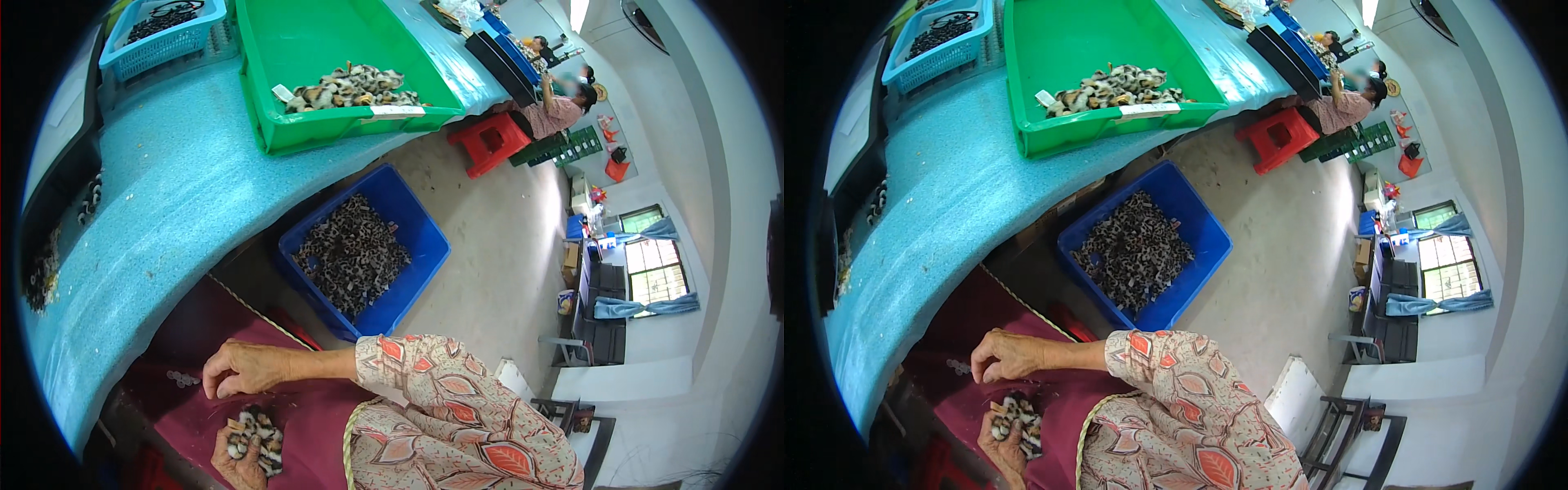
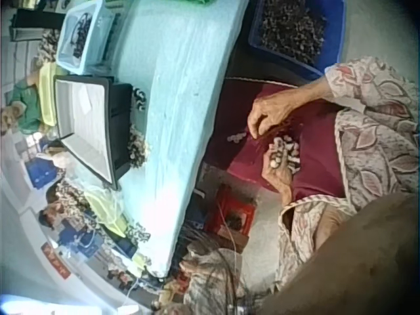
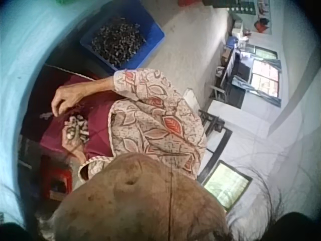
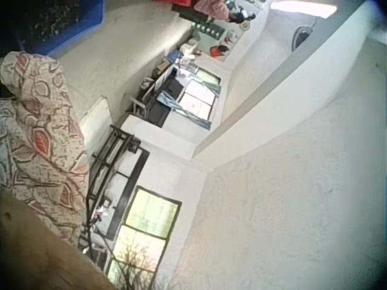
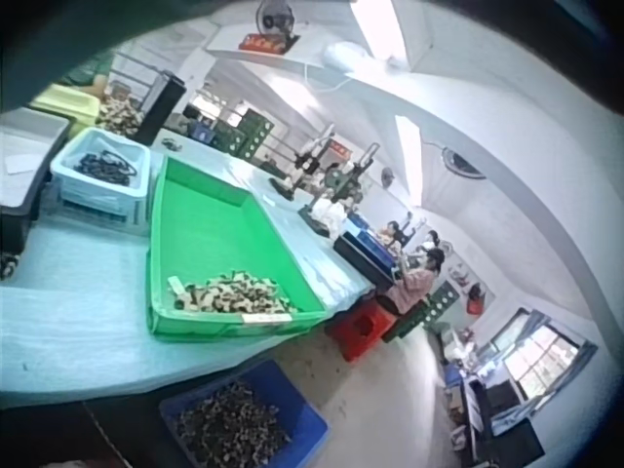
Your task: The person sits on the floor and assembles small leopard-print plush toys by hand. They pick up plastic eyes and buttons from a table and attach them to the plush bodies, occasionally placing finished items into a green tray.
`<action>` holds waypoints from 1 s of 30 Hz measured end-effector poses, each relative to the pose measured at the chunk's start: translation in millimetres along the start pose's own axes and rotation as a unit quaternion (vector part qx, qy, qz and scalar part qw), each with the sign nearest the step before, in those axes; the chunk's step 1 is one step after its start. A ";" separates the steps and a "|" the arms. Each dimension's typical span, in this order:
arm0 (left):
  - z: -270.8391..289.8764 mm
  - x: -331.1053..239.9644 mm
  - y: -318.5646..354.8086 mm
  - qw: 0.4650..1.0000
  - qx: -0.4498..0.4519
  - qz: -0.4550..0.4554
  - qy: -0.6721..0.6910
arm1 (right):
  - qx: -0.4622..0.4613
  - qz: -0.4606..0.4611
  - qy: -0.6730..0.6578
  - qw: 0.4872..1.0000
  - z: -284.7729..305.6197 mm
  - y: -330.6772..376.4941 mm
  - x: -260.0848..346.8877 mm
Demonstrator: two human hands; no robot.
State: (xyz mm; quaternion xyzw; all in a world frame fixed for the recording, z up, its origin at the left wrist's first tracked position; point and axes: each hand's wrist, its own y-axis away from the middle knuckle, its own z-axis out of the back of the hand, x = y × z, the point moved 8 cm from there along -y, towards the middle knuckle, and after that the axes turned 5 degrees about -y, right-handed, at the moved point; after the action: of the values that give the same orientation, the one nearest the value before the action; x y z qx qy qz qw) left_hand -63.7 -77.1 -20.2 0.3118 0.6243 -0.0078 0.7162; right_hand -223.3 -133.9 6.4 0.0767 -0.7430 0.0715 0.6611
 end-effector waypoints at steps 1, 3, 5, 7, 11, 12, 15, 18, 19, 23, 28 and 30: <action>8.4 9.5 0.9 1.000 -0.004 0.007 -0.008 | 0.038 -0.060 -0.052 0.996 -6.4 3.1 -10.6; 14.5 7.2 4.1 0.999 -0.029 0.018 -0.006 | 0.107 -0.180 -0.157 0.965 -24.1 17.2 -26.6; 25.4 3.2 5.9 0.999 -0.048 -0.004 0.008 | 0.128 -0.128 -0.190 0.965 -37.6 22.3 -36.0; 40.2 -1.0 6.1 0.994 -0.071 -0.078 -0.024 | 0.125 -0.182 -0.262 0.939 -50.0 29.2 -38.5; 47.1 1.4 14.0 0.998 0.016 -0.054 -0.009 | 0.111 -0.199 -0.321 0.919 -64.2 37.7 -35.3; 49.5 -1.9 14.9 0.997 0.025 -0.068 -0.018 | 0.107 -0.200 -0.339 0.913 -67.9 38.9 -33.2; 60.7 -1.9 12.6 0.994 0.076 -0.079 -0.012 | 0.105 -0.229 -0.387 0.887 -79.2 45.5 -29.3; 63.5 -11.9 15.5 0.993 0.055 -0.105 0.029 | 0.109 -0.256 -0.390 0.878 -89.3 49.2 -30.3; 70.0 4.2 25.4 0.995 0.095 0.024 -0.006 | 0.109 -0.261 -0.383 0.880 -91.0 50.5 -30.7; 62.8 0.9 29.0 0.999 0.038 0.007 0.003 | 0.102 -0.195 -0.250 0.943 -91.4 46.6 -37.4; 66.9 27.6 28.3 0.991 -0.026 0.118 0.062 | 0.000 0.033 -0.020 0.999 -86.3 42.8 -28.2; 65.9 16.5 29.4 0.996 -0.026 0.020 -0.083 | 0.010 -0.013 -0.017 1.000 -86.5 43.6 -27.7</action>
State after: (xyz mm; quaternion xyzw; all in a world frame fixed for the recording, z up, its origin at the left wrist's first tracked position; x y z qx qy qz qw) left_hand 10.3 -77.2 -20.5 0.3036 0.5566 -0.0035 0.7733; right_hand -145.2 -72.8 -11.3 0.0939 -0.7525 0.0694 0.6482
